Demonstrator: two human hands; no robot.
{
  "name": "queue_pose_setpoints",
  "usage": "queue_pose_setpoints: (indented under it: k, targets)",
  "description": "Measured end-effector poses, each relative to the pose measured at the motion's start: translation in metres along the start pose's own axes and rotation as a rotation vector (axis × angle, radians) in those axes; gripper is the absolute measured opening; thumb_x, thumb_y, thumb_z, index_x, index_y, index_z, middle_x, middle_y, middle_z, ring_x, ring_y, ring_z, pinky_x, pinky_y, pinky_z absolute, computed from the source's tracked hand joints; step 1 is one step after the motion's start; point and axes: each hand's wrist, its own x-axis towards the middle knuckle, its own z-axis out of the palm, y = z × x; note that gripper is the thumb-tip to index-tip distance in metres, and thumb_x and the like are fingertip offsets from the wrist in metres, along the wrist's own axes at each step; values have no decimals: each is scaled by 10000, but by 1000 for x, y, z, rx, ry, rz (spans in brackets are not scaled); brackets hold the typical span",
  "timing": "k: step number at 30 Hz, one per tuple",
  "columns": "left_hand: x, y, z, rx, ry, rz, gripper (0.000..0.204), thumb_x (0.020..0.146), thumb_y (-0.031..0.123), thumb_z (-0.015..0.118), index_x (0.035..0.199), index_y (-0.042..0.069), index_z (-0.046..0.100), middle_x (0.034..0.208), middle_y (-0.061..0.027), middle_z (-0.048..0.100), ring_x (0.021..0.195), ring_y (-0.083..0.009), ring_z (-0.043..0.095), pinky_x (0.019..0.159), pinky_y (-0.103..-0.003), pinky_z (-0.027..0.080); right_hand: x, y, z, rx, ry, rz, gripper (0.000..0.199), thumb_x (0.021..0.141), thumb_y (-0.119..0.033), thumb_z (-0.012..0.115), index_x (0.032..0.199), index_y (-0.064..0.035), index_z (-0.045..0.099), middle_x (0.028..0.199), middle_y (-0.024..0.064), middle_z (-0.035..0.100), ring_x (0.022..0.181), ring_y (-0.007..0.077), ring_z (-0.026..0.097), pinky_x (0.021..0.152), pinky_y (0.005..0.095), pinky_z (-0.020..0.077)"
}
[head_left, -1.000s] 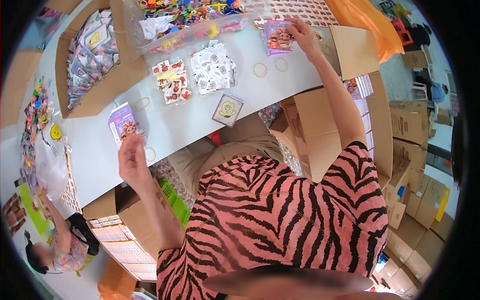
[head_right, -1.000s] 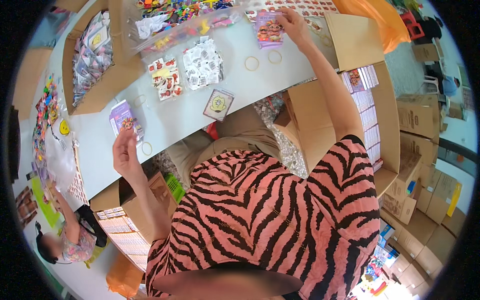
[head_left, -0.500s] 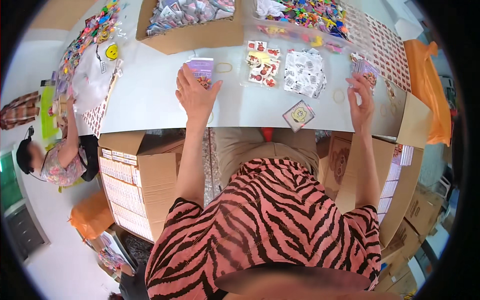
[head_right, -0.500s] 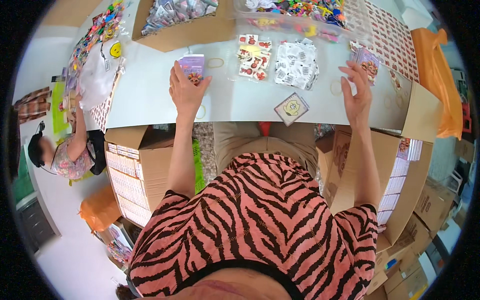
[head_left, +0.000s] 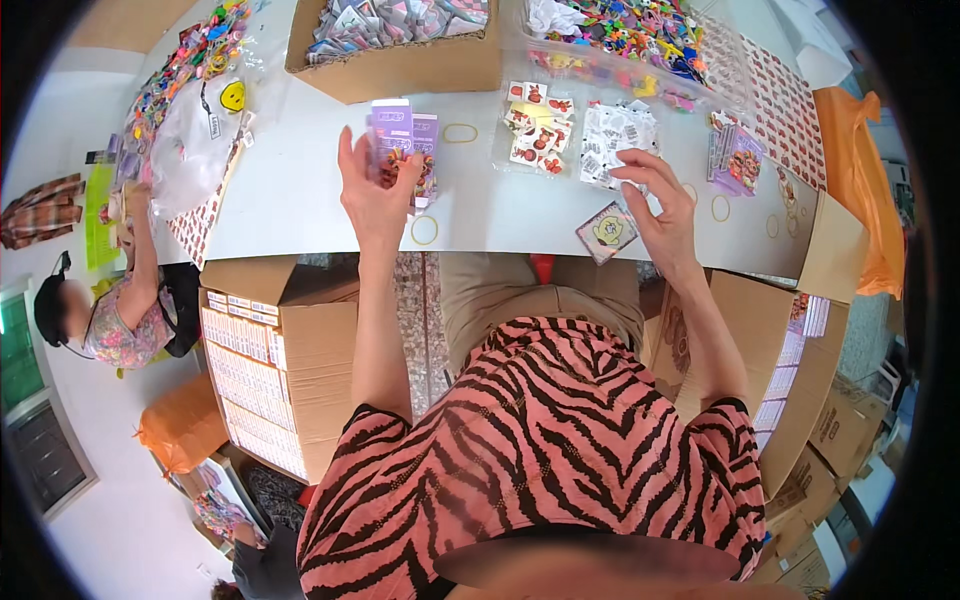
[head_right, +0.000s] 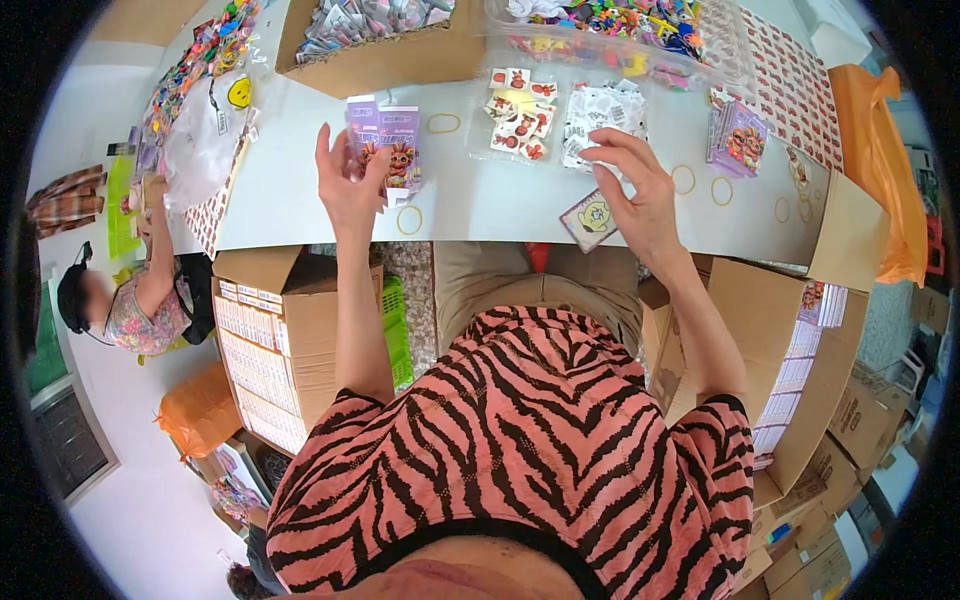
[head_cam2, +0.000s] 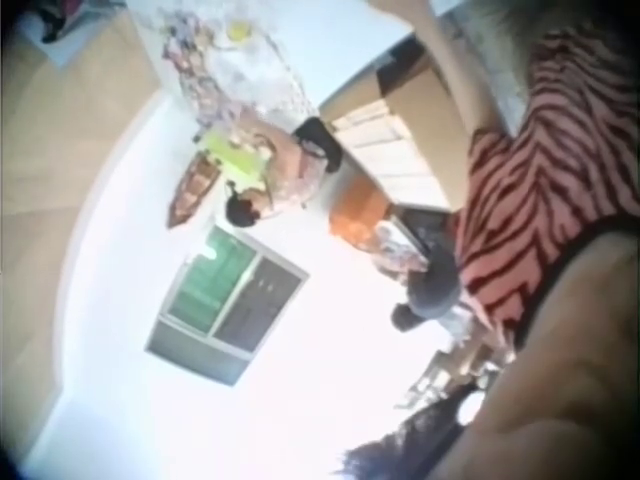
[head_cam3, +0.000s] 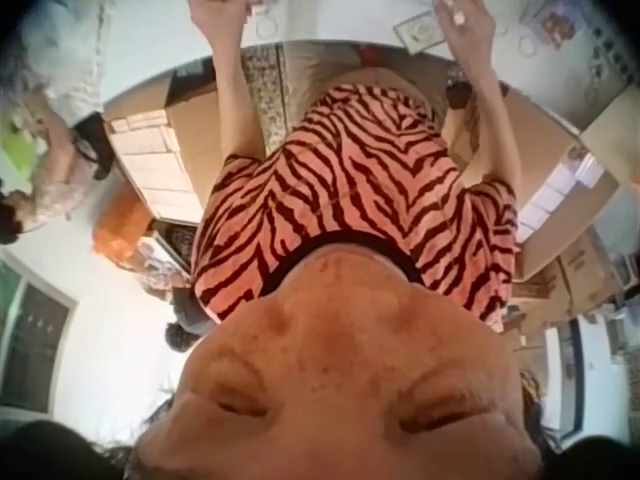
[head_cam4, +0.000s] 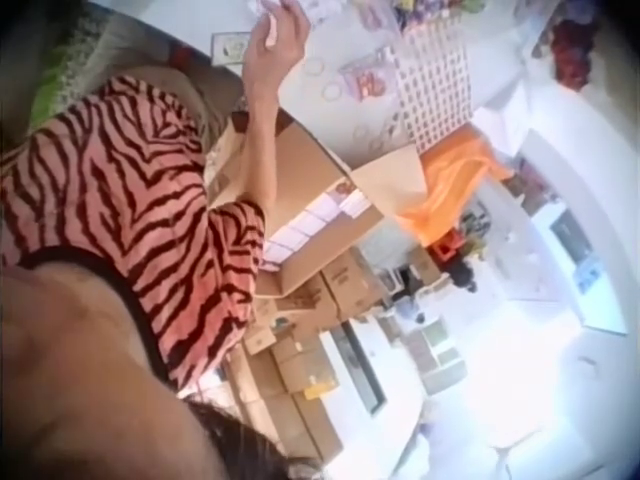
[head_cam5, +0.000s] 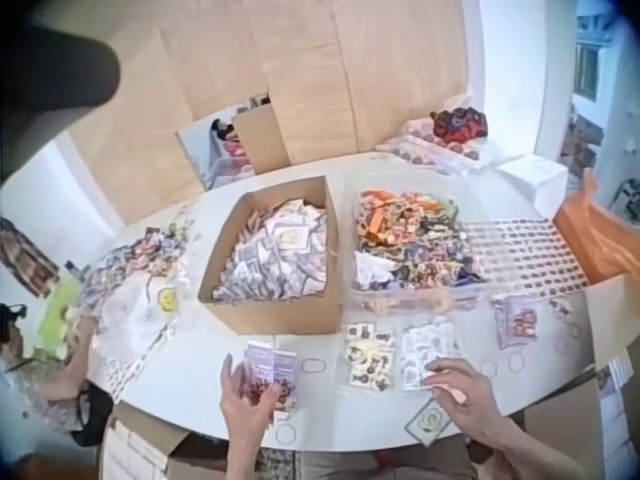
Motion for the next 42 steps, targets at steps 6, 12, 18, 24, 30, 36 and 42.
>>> queue_pose_setpoints:
  k: [6,12,18,24,30,36,42]
  targets:
    - [-32,27,17,-1049,-636,-242,861,747,489,635,1363,-3,287,1276,-278,438,1046,-335,562,857,-426,494,22,-29,13,422,-173,48,239,888,-54,515,1120,-25,566,1135,79,573,1054,148,533,900,291,408]
    - [-76,33,55,-1561,-812,-508,927,736,606,592,1369,11,269,1232,-293,453,963,-339,572,804,-430,514,43,-52,21,797,-297,115,331,924,-142,482,1232,-23,484,1103,72,585,1019,119,537,894,272,413]
    - [-85,21,64,-1664,-1019,-585,803,748,496,606,1295,-37,357,1181,-278,512,945,-317,595,831,-396,516,49,-57,5,670,-449,103,300,915,-121,502,1202,-32,512,1030,33,604,927,70,550,808,236,439]
    - [-89,44,62,-1383,-1080,-686,759,791,446,588,1291,-66,333,1169,-294,515,970,-342,602,879,-401,494,46,-58,-3,457,-537,137,217,887,-91,530,1084,-19,587,862,-8,619,727,15,514,611,196,424]
    - [-82,51,57,-385,-695,-190,791,719,191,748,1316,-49,290,1191,-203,510,1058,-271,554,922,-392,434,45,-62,-12,29,-319,144,135,830,-56,557,932,4,621,659,11,556,577,34,441,498,225,368]
    - [-99,62,85,-23,-354,220,993,540,273,854,1307,-37,303,1157,-215,485,1052,-326,533,875,-380,446,42,-68,-2,-48,-190,52,122,832,-52,553,919,7,615,670,57,578,545,58,456,479,235,380]
    - [-95,58,78,88,-276,220,845,584,194,848,1240,-15,357,1063,-169,558,942,-244,597,789,-338,500,30,-62,3,143,-146,110,222,859,-77,558,1073,-16,558,830,55,619,651,87,535,633,227,459]
